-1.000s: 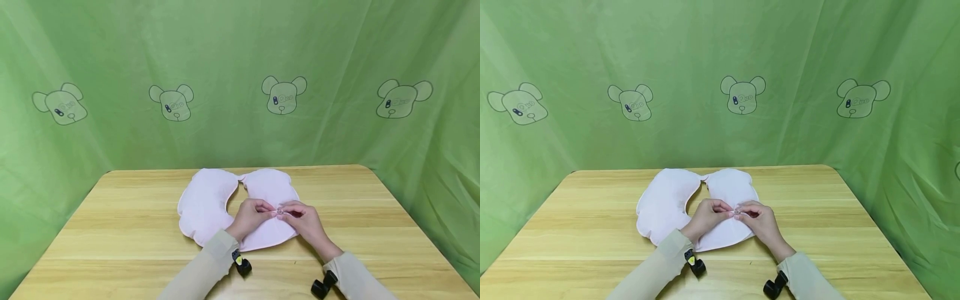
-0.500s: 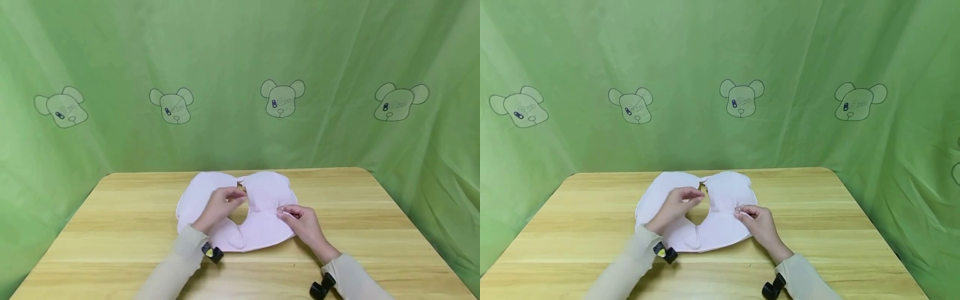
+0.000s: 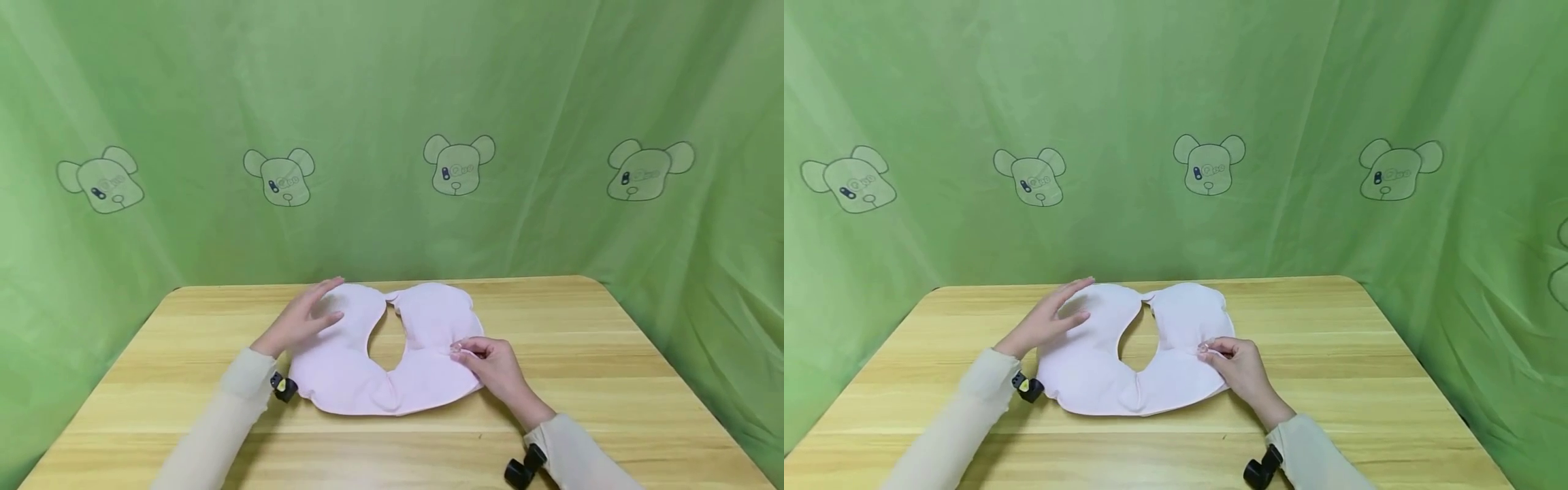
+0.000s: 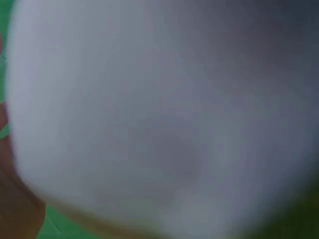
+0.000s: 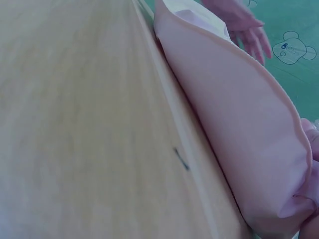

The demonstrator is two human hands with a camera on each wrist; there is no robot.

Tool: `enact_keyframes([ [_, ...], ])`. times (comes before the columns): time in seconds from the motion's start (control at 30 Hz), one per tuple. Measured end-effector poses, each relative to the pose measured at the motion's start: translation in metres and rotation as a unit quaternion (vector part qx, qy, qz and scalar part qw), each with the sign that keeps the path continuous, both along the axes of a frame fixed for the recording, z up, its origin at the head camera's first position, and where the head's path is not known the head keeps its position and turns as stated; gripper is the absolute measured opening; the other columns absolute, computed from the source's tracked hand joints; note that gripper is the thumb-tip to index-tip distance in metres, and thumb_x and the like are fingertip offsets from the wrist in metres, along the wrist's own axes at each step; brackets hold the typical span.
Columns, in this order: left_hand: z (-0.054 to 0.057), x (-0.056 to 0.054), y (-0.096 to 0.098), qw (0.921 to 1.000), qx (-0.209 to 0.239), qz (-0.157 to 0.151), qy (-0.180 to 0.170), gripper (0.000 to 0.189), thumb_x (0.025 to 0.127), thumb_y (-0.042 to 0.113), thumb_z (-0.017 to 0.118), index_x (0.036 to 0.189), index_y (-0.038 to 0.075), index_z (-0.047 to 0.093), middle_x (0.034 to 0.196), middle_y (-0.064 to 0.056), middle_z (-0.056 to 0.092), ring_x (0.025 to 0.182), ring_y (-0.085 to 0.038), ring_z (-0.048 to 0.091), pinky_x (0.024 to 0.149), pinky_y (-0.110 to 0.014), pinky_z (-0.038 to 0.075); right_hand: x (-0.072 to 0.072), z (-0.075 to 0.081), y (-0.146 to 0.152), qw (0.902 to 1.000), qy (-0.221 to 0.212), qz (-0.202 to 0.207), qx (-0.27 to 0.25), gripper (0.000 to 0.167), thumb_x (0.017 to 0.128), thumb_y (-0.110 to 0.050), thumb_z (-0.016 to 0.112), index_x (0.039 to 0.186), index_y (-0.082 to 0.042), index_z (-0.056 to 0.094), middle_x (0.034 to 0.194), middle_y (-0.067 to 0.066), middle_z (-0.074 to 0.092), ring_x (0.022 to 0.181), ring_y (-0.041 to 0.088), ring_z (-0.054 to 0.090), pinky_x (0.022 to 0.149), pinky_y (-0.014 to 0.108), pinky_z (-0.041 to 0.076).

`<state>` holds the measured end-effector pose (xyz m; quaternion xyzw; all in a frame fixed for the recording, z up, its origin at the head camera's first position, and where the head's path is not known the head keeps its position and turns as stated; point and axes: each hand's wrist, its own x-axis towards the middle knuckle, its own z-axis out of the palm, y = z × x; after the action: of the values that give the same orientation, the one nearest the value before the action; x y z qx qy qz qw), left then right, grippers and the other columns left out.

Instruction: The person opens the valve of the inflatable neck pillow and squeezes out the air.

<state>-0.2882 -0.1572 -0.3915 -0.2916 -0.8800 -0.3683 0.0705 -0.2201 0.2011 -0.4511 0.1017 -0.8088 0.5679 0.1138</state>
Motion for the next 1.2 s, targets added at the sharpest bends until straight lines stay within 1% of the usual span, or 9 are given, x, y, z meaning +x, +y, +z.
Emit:
enact_keyframes([
  [0.17, -0.012, -0.013, -0.011, 0.9982, -0.057, -0.004, -0.020, 0.079, 0.090, 0.040, 0.059, 0.152, 0.019, 0.015, 0.158, 0.000, 0.008, 0.144, -0.030, 0.007, 0.112, -0.059, 0.010, -0.002, -0.001, 0.001, 0.9991, -0.040, -0.003, -0.017, 0.013, 0.078, -0.007, 0.075, 0.079, 0.005, 0.070, 0.086, 0.014, 0.072, 0.075, 0.002, 0.063, 0.055, 0.020, 0.051],
  [0.23, -0.015, -0.015, -0.011, 0.9973, -0.068, -0.008, -0.026, 0.081, 0.091, 0.041, 0.058, 0.153, 0.020, 0.010, 0.158, 0.003, 0.003, 0.145, -0.028, 0.002, 0.113, -0.056, 0.006, -0.002, -0.001, 0.002, 0.9984, -0.051, 0.001, -0.023, 0.014, 0.078, -0.006, 0.076, 0.079, 0.006, 0.069, 0.087, 0.015, 0.072, 0.074, 0.002, 0.064, 0.054, 0.020, 0.051],
  [0.37, -0.021, -0.019, -0.009, 0.9969, -0.064, -0.023, -0.038, 0.081, 0.092, 0.042, 0.055, 0.153, 0.020, 0.007, 0.158, 0.004, -0.001, 0.145, -0.028, -0.003, 0.113, -0.055, 0.001, -0.004, -0.002, 0.003, 0.9976, -0.058, 0.012, -0.035, 0.015, 0.077, -0.004, 0.075, 0.083, 0.008, 0.069, 0.088, 0.017, 0.072, 0.074, 0.002, 0.065, 0.057, 0.020, 0.053],
  [0.47, -0.023, -0.022, -0.005, 0.9961, -0.069, -0.040, -0.037, 0.081, 0.092, 0.045, 0.053, 0.153, 0.017, 0.006, 0.158, 0.001, -0.002, 0.144, -0.030, -0.004, 0.113, -0.054, -0.002, -0.005, -0.004, 0.004, 0.9973, -0.061, 0.015, -0.036, 0.016, 0.077, -0.004, 0.075, 0.086, 0.008, 0.070, 0.087, 0.015, 0.072, 0.074, 0.003, 0.065, 0.058, 0.020, 0.053],
  [0.63, -0.027, -0.024, 0.002, 0.9957, -0.063, -0.061, -0.029, 0.086, 0.089, 0.051, 0.054, 0.152, 0.014, 0.008, 0.158, -0.007, 0.001, 0.144, -0.032, -0.003, 0.113, -0.054, -0.004, -0.005, -0.005, 0.003, 0.9974, -0.063, 0.017, -0.032, 0.016, 0.077, -0.004, 0.076, 0.084, 0.008, 0.069, 0.086, 0.015, 0.072, 0.074, 0.003, 0.065, 0.058, 0.020, 0.053],
  [0.73, -0.030, -0.024, 0.006, 0.9949, -0.060, -0.072, -0.037, 0.090, 0.088, 0.060, 0.051, 0.152, 0.013, 0.008, 0.158, -0.010, 0.002, 0.143, -0.035, -0.004, 0.112, -0.058, -0.004, -0.004, -0.005, 0.002, 0.9975, -0.060, 0.019, -0.032, 0.015, 0.077, -0.004, 0.076, 0.083, 0.008, 0.069, 0.085, 0.015, 0.072, 0.074, 0.004, 0.064, 0.058, 0.019, 0.052],
  [0.9, -0.034, -0.022, 0.011, 0.9924, -0.063, -0.085, -0.063, 0.101, 0.081, 0.074, 0.045, 0.152, 0.014, 0.007, 0.158, -0.010, 0.002, 0.143, -0.036, -0.005, 0.111, -0.060, -0.004, -0.002, -0.002, 0.001, 0.9973, -0.061, 0.023, -0.034, 0.015, 0.077, -0.003, 0.076, 0.085, 0.008, 0.069, 0.083, 0.013, 0.072, 0.073, 0.004, 0.064, 0.056, 0.019, 0.052],
  [1.07, -0.037, -0.022, 0.011, 0.9910, -0.065, -0.088, -0.078, 0.097, 0.082, 0.069, 0.049, 0.153, 0.016, 0.010, 0.159, -0.008, 0.005, 0.144, -0.035, -0.003, 0.111, -0.061, -0.002, -0.002, -0.001, 0.001, 0.9966, -0.071, 0.023, -0.033, 0.016, 0.077, -0.002, 0.075, 0.086, 0.009, 0.069, 0.084, 0.015, 0.071, 0.073, 0.004, 0.064, 0.056, 0.020, 0.052],
  [1.2, -0.039, -0.021, 0.010, 0.9905, -0.078, -0.087, -0.073, 0.088, 0.085, 0.063, 0.053, 0.152, 0.018, 0.016, 0.158, -0.009, 0.009, 0.143, -0.037, 0.000, 0.111, -0.061, -0.001, -0.002, 0.000, 0.002, 0.9966, -0.077, 0.018, -0.025, 0.018, 0.077, -0.005, 0.075, 0.087, 0.008, 0.069, 0.086, 0.015, 0.071, 0.074, 0.004, 0.064, 0.058, 0.020, 0.052],
])
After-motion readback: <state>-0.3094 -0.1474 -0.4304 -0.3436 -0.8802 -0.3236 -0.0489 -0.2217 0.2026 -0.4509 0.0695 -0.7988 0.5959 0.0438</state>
